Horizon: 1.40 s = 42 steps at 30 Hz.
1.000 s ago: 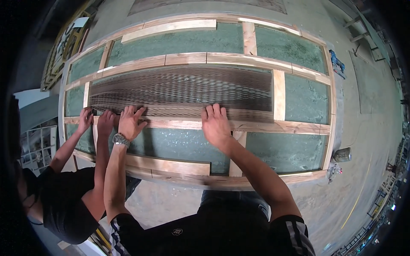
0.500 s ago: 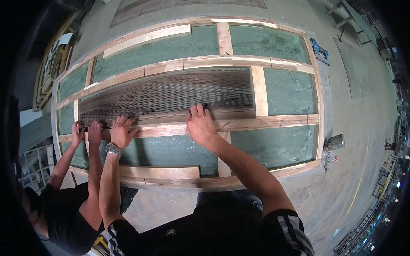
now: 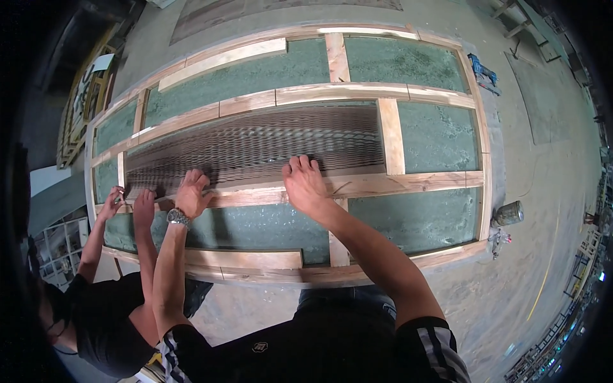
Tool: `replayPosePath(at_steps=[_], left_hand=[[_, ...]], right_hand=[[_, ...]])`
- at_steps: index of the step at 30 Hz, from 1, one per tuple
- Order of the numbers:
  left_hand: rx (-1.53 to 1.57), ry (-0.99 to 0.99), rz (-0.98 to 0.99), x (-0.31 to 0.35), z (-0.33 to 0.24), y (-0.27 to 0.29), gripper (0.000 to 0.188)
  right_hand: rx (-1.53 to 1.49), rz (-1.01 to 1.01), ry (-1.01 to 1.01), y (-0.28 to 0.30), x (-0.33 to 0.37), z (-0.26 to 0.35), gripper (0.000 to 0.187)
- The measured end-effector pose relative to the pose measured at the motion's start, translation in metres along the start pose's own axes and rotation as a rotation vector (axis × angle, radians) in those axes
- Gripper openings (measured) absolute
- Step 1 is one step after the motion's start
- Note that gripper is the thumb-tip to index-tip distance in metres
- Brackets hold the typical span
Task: Assembling a large wooden panel by applying adhesive spray and installing mesh material into the frame sections.
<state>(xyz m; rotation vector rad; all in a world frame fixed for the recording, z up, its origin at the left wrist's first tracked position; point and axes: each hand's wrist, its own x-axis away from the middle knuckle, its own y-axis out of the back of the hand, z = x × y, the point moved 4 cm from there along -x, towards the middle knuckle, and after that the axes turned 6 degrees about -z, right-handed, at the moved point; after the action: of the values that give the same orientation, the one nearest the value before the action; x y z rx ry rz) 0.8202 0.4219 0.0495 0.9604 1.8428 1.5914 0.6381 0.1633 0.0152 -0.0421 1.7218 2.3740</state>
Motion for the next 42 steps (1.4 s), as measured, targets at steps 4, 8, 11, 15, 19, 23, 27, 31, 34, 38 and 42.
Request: replayPosePath(at_steps=[4, 8, 11, 15, 19, 23, 27, 31, 34, 38, 42], left_hand=[[0.034, 0.021, 0.038, -0.002, 0.004, -0.003, 0.035], [-0.003, 0.018, 0.043, 0.001, 0.007, 0.001, 0.041], [-0.007, 0.017, 0.077, -0.004, 0.004, 0.000, 0.039], [0.182, -0.036, -0.125, -0.031, -0.028, 0.014, 0.028], [0.339, -0.125, -0.318, -0.111, -0.117, 0.010, 0.018], [0.373, -0.229, -0.333, -0.198, -0.172, -0.041, 0.014], [0.292, -0.243, -0.336, -0.247, -0.198, -0.058, 0.014], [0.013, -0.204, -0.165, -0.261, -0.212, -0.074, 0.020], [-0.033, -0.201, -0.126, -0.257, -0.211, -0.073, 0.021], [-0.117, -0.252, -0.036, -0.243, -0.225, -0.067, 0.023], [-0.026, -0.210, 0.043, -0.235, -0.224, -0.069, 0.027]], right_hand=[[-0.025, 0.028, -0.060, -0.003, -0.005, 0.000, 0.028], [-0.059, 0.035, -0.111, -0.006, -0.009, -0.002, 0.029], [-0.039, 0.062, -0.070, -0.005, -0.010, -0.003, 0.031], [-0.009, 0.034, -0.037, -0.001, -0.003, -0.004, 0.027], [0.017, -0.059, -0.050, 0.004, 0.006, 0.001, 0.023], [-0.039, -0.060, -0.103, 0.007, 0.006, 0.001, 0.019], [-0.059, -0.082, -0.100, 0.010, 0.008, 0.002, 0.019], [-0.072, -0.137, -0.070, 0.011, 0.017, -0.002, 0.019], [-0.100, -0.159, -0.050, 0.012, 0.017, -0.006, 0.018], [-0.141, -0.134, -0.064, 0.008, 0.016, -0.011, 0.018], [-0.142, -0.149, -0.051, 0.004, 0.015, -0.014, 0.018]])
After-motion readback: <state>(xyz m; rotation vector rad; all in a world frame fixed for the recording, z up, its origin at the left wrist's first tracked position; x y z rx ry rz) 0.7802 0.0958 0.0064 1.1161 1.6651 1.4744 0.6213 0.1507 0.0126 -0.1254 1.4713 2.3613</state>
